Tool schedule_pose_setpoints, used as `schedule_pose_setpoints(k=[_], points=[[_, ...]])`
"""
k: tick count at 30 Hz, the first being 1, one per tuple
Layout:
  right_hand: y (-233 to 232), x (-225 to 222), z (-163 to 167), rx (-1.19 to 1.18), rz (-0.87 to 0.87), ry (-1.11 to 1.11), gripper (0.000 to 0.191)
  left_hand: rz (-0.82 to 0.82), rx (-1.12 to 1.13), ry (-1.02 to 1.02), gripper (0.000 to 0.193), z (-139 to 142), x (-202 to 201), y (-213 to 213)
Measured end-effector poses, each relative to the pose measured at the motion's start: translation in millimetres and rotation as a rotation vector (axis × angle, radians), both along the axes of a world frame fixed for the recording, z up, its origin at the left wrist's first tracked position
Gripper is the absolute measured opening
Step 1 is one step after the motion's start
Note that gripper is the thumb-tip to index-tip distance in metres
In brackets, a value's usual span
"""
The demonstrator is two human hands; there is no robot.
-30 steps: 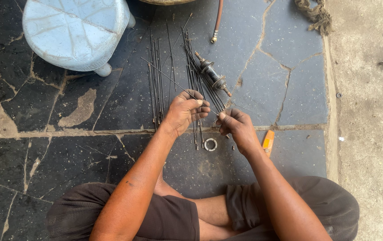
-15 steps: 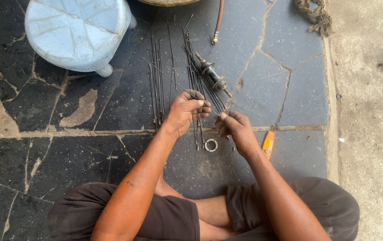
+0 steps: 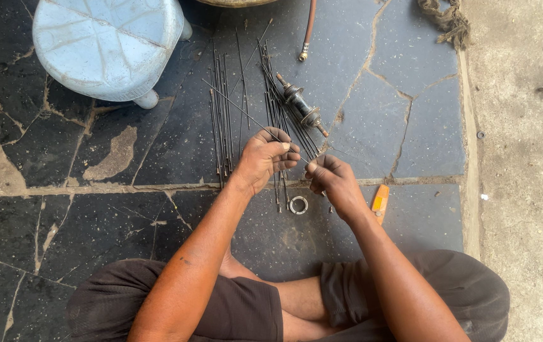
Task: The person sits on a tiled floor and repeatedly picks up thin metal rods, likely welding electrodes, from a pile. They hold each rod, inspect it, and place it back down, occasionally using a small metal ring as a reference. The person continues this repetitive handling of the rods throughout the clip.
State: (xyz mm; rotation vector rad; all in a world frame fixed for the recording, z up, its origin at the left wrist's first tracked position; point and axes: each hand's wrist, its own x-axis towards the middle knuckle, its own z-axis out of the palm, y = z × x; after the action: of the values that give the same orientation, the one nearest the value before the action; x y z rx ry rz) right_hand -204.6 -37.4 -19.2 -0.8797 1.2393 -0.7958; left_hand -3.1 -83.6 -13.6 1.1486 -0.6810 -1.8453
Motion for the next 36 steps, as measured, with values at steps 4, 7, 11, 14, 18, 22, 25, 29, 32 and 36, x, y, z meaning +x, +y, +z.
schedule_pose_setpoints(k=[4,7,11,14,18,22,25,29,32,36], points=[[1.4,0.5,2.4,0.008,0.014,-0.047,0.023,0.010,-0.002,0.013,0.013,-0.7,1.0,0.5],[1.4,1.5,1.2,-0.013,0.018,0.015,0.020,0.007,-0.006,0.020,0.012,-1.2,1.5,1.1],[1.0,0.6,0.3,0.014,0.016,-0.037,0.027,0.004,-0.008,0.002,0.013,-1.7,0.9,0.4],[2.0,1.9,-0.1,0.007,0.029,-0.016,0.022,0.006,-0.013,0.003,0.013,-2.6,1.5,0.8],[2.7,2.0,-0.2,-0.019,0.012,0.010,0.022,0.004,-0.005,0.004,0.013,-3.8,1.5,2.1],[2.9,0.6,1.3,-0.012,0.030,-0.049,0.024,0.010,-0.003,0.002,0.013,-3.4,1.4,0.6],[1.9,2.3,3.0,-0.034,0.028,0.015,0.020,0.006,-0.007,-0.012,0.013,-3.0,0.3,0.9],[1.4,3.6,5.5,0.006,0.020,0.082,0.019,0.006,-0.018,-0.028,0.013,-2.1,0.2,1.0],[2.6,3.6,5.7,-0.065,0.025,0.040,0.020,0.005,-0.022,-0.019,0.013,-1.4,0.3,0.9],[2.2,2.1,3.0,-0.068,0.022,0.097,0.021,0.005,-0.011,-0.029,0.012,-0.4,0.6,1.2]])
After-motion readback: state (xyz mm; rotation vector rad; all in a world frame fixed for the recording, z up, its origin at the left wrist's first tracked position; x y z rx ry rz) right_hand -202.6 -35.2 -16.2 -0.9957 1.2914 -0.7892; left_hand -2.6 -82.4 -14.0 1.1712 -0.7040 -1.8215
